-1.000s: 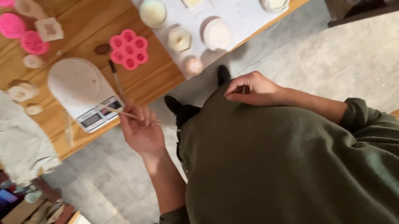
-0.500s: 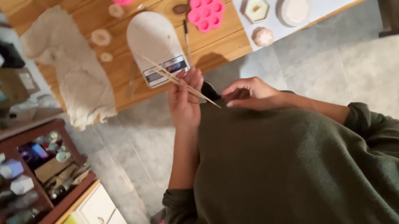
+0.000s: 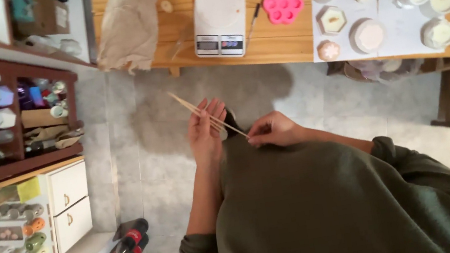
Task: The person works at a wooden table, handling pink silicone molds and finished candles. They use scissors to cut wooden sticks, apply glue to the sticks, and insert them into the molds. The person also moves items on a nearby shelf and uses a digital scale.
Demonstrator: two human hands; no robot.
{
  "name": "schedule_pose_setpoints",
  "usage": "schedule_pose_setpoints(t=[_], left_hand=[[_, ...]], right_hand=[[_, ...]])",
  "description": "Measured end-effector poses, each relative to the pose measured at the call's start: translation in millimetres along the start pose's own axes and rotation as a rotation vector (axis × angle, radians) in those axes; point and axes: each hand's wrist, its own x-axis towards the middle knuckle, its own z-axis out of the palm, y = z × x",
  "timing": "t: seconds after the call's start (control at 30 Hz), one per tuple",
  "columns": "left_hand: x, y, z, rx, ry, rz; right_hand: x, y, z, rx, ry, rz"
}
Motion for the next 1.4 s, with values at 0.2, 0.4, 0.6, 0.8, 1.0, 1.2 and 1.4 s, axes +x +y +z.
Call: schedule_pose_setpoints(t=[0.2,0.4,0.6,0.8,1.0,1.2,1.4], left_hand=[[-18.4,50.5,-43.5,0.013,0.089,0.118],[-12.4,127.8,-134.0,-0.004,0.214,0.223],[11.9,214.6,-240.7,-0.030,0.270,0.276],[57.1,292.0,-274.7,-0.034,0.148,0.210],[144.1,361.1,-267.7,0.147,0.049,0.111],[260.9,423.7,-266.4,0.384,0.001,0.059],[342.8,472.2,-251.4,0.423,-0.179,-0.039]], right_hand=[[32.8,4.5,44.4,-0.187,-0.016,-0.052],[137.3,-3.5,121.1,0.023,0.206,-0.315],[265.5,-72.3,209.8,-0.056,0.463,-0.578],[339.3,-203.7,249.9,-0.024,0.531,-0.833],[459.7,-324.5,254.7,-0.511,0.766,-1.160],[625.7,-439.3,253.9,-0.726,0.651,-1.310],[761.2,-494.5,280.1,-1.085,0.589,-1.259]])
